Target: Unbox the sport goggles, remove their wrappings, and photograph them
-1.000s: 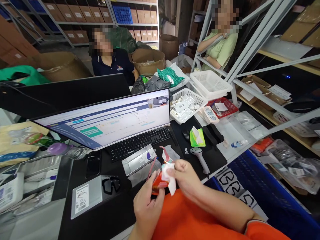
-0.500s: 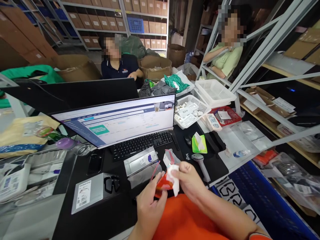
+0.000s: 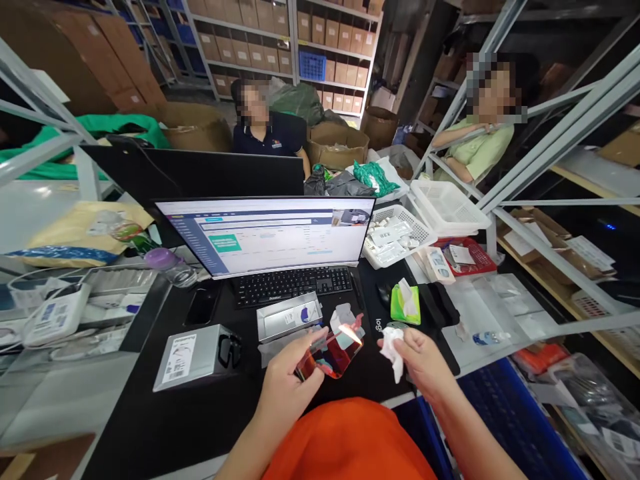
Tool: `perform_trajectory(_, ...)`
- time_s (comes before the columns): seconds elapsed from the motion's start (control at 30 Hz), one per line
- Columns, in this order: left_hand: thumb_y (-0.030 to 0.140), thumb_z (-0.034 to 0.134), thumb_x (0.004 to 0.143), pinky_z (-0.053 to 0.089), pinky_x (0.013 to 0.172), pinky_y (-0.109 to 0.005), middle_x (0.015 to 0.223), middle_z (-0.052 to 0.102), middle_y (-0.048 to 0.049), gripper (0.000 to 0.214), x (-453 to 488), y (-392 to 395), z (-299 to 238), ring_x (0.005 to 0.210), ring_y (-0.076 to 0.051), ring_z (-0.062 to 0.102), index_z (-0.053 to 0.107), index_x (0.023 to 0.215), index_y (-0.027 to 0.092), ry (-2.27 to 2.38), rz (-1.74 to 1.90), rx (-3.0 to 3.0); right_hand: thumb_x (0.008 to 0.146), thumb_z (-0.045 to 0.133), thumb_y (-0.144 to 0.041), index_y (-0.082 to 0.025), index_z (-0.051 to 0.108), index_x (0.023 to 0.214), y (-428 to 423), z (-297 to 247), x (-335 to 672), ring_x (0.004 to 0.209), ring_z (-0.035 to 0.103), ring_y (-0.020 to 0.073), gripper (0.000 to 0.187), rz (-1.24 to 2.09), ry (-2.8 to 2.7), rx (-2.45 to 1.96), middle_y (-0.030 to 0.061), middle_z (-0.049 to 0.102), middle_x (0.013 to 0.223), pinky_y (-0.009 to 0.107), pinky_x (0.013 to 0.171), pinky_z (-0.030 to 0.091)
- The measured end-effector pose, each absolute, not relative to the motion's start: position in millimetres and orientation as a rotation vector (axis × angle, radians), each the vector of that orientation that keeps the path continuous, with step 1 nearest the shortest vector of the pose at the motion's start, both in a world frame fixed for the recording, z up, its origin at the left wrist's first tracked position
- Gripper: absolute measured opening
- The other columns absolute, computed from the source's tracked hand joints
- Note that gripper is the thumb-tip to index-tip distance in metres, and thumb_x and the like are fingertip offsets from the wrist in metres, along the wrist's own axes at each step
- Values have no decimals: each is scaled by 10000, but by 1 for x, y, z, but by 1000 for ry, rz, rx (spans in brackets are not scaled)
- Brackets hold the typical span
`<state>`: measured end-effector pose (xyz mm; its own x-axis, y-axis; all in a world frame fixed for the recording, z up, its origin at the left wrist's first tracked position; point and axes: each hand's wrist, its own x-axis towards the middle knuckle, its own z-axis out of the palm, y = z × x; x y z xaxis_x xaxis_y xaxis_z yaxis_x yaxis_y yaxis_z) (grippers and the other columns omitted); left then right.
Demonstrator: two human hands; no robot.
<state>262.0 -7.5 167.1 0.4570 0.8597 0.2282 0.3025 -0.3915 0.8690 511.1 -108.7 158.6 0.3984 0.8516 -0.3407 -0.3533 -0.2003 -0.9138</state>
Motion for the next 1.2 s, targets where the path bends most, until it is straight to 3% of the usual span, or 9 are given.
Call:
perform_trajectory(0.1, 148, 589, 775, 580, 981, -379, 1166, 756, -39, 450, 257, 1, 176, 1100, -241, 712, 720, 1197, 234, 867, 823, 1971, 741, 820, -432, -236, 286, 576, -121, 173, 537, 857, 697, 270, 593, 958, -686, -1491, 38, 659, 725, 290, 676, 453)
perform_trajectory(0.23, 111, 573, 734, 547, 1029, -392, 1231, 730, -24, 518, 256, 9, 183, 1167, -238, 680, 710, 1214, 251, 749, 755, 2082, 813, 751, -392, -227, 283, 571, -121, 199, 546, 811, 659, 226, 552, 774, -961, -1571, 65, 653, 870, 313, 706, 456)
perform_trajectory(0.37, 94, 577, 751, 511, 1075, -399, 1276, 708, -13, 529, 254, 10, 187, 1235, -228, 638, 686, 1237, 270, 623, 708, 2142, 848, 717, -363, -228, 272, 570, -110, 220, 533, 791, 624, 204, 542, 716, -1146, -1557, 61, 605, 834, 323, 735, 462)
perform_trajectory(0.57, 90, 574, 794, 487, 1104, -415, 1333, 674, -22, 535, 249, 8, 190, 1288, -226, 596, 645, 1291, 272, 519, 649, 2179, 888, 679, -297, -249, 249, 601, -91, 233, 518, 870, 582, 227, 519, 812, -1553, -1452, 8, 513, 575, 296, 687, 433)
perform_trajectory(0.73, 102, 576, 801, 498, 1094, -411, 1319, 684, -23, 527, 252, 8, 197, 1267, -221, 611, 645, 1293, 274, 482, 591, 2176, 904, 656, -282, -239, 263, 606, -80, 238, 514, 856, 558, 207, 495, 1005, -1799, -1427, 7, 552, 638, 303, 721, 415)
perform_trajectory(0.97, 62, 591, 727, 519, 1052, -350, 1289, 700, -8, 611, 249, 7, 207, 1227, -205, 629, 648, 1294, 280, 507, 516, 2117, 874, 695, -409, -234, 221, 618, -74, 248, 520, 654, 407, 141, 567, 1099, -1630, -1515, -45, 352, 649, 273, 602, 319)
perform_trajectory(1.2, 55, 583, 700, 517, 1051, -337, 1319, 682, -5, 653, 250, 8, 208, 1243, -210, 616, 644, 1312, 275, 518, 429, 2098, 886, 687, -426, -230, 214, 633, -73, 249, 523, 614, 315, 115, 571, 1261, -1681, -1559, -59, 325, 671, 266, 562, 264)
